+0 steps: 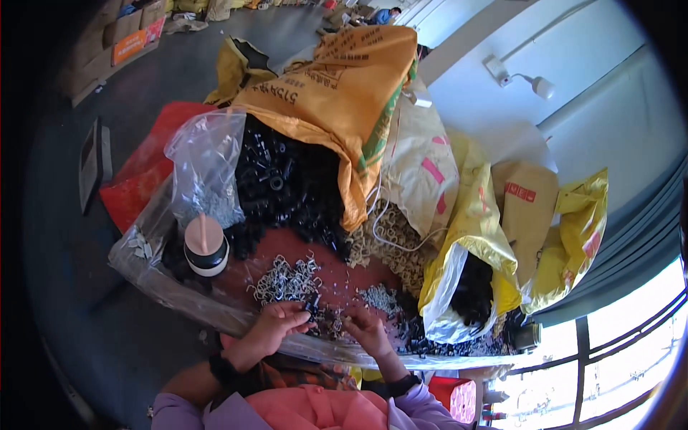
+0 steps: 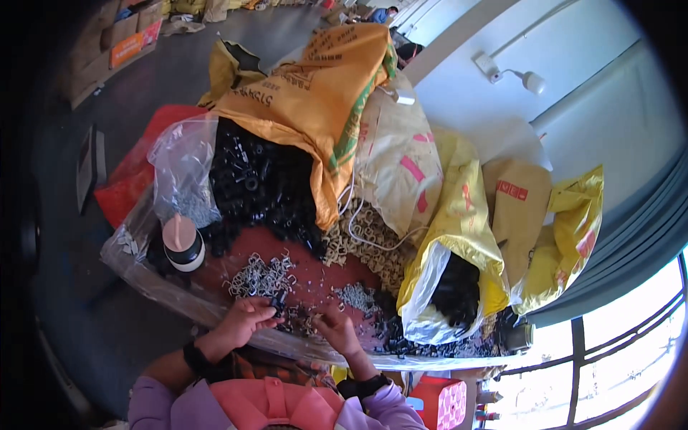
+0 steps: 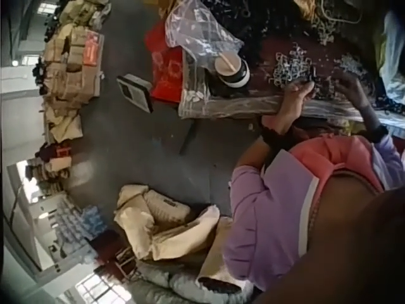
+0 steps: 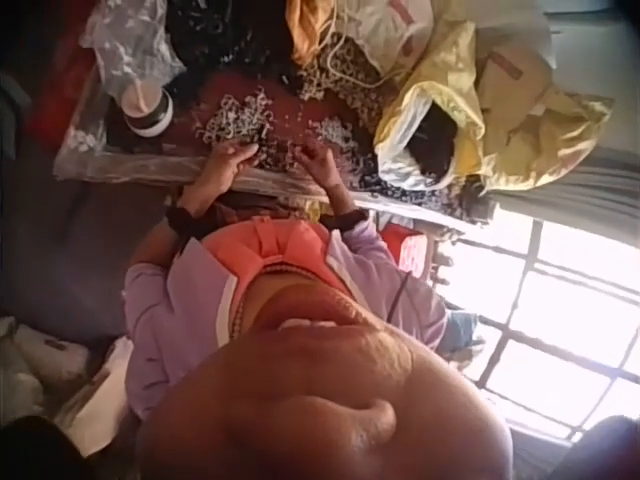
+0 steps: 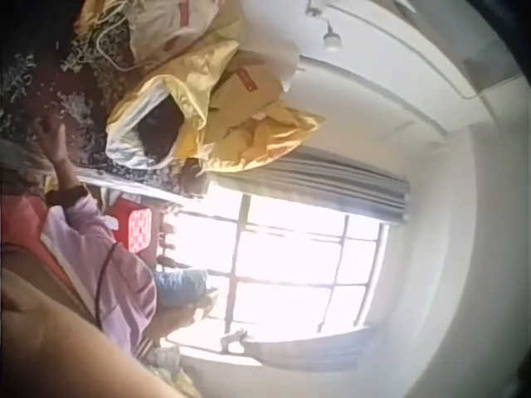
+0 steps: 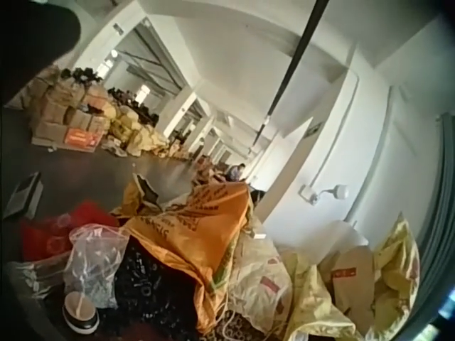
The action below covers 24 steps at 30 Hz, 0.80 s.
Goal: The person assembles components by hand by fitting a white internal part into a black plastic housing and then inserting a small metal clip into the assembly. They repeat this process multiple times, picking parts from piles on the table and placing finished units aside.
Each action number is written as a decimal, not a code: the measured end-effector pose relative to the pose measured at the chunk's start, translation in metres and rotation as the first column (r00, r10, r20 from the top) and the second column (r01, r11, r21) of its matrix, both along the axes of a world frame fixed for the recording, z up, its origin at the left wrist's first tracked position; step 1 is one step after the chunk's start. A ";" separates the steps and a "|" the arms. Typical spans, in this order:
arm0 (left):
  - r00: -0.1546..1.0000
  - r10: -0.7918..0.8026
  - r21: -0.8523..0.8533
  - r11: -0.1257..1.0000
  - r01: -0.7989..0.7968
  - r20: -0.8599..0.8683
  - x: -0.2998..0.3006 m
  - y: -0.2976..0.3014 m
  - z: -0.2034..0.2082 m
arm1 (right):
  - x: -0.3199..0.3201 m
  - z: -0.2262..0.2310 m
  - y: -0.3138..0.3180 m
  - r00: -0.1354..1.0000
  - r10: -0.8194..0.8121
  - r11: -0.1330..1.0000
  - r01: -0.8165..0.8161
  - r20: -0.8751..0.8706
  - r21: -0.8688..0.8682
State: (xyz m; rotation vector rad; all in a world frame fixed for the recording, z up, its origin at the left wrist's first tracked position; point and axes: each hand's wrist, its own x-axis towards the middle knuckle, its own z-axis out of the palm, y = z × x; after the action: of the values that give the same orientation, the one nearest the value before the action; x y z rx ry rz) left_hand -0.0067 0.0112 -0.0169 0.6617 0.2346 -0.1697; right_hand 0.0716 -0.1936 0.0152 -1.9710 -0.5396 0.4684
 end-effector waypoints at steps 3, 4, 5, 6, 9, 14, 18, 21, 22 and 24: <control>0.999 -0.039 -0.024 0.999 0.040 0.033 0.004 -0.002 0.005 | -0.001 0.004 0.015 0.988 0.099 0.982 -0.079 -0.118 0.169; 0.998 -0.053 -0.043 0.998 0.054 0.021 0.004 -0.002 0.006 | -0.003 0.004 0.020 0.982 0.170 0.965 -0.148 -0.088 0.217; 0.998 -0.069 -0.062 0.996 0.069 0.007 0.004 -0.003 0.006 | -0.005 0.003 0.024 0.970 0.237 0.941 -0.215 -0.058 0.262; 0.998 -0.063 -0.059 0.996 0.064 0.015 0.006 -0.002 0.008 | -0.005 0.003 0.027 0.969 0.243 0.939 -0.222 -0.049 0.262; 0.997 -0.071 -0.108 0.992 0.072 0.011 0.009 0.000 0.010 | -0.006 0.002 0.030 0.986 0.144 0.960 -0.119 -0.081 0.253; 0.998 -0.065 -0.132 0.989 0.064 0.001 0.007 0.001 0.006 | -0.007 0.014 0.028 0.990 0.095 0.995 -0.097 0.102 0.010; 0.996 -0.086 -0.054 0.995 0.085 -0.024 0.003 -0.002 0.007 | -0.010 0.038 0.024 0.982 0.084 0.996 -0.083 0.168 -0.013; 0.979 -0.190 -0.003 0.982 0.190 -0.073 -0.001 -0.003 0.015 | -0.014 0.053 0.022 0.844 0.294 0.956 -0.266 0.449 -0.127; 0.979 -0.191 0.007 0.981 0.192 -0.075 -0.002 -0.003 0.017 | -0.017 0.056 0.022 0.844 0.288 0.957 -0.264 0.452 -0.117; 0.956 -0.273 0.008 0.961 0.276 -0.106 -0.002 -0.003 0.021 | -0.021 0.060 0.021 0.783 0.342 0.940 -0.296 0.520 -0.172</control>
State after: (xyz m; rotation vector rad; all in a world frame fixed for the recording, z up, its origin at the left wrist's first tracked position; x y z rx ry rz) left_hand -0.0092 0.0082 0.0041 0.7075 0.2445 -0.4702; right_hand 0.0505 -0.1722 0.0755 -2.0955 -1.2519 0.1182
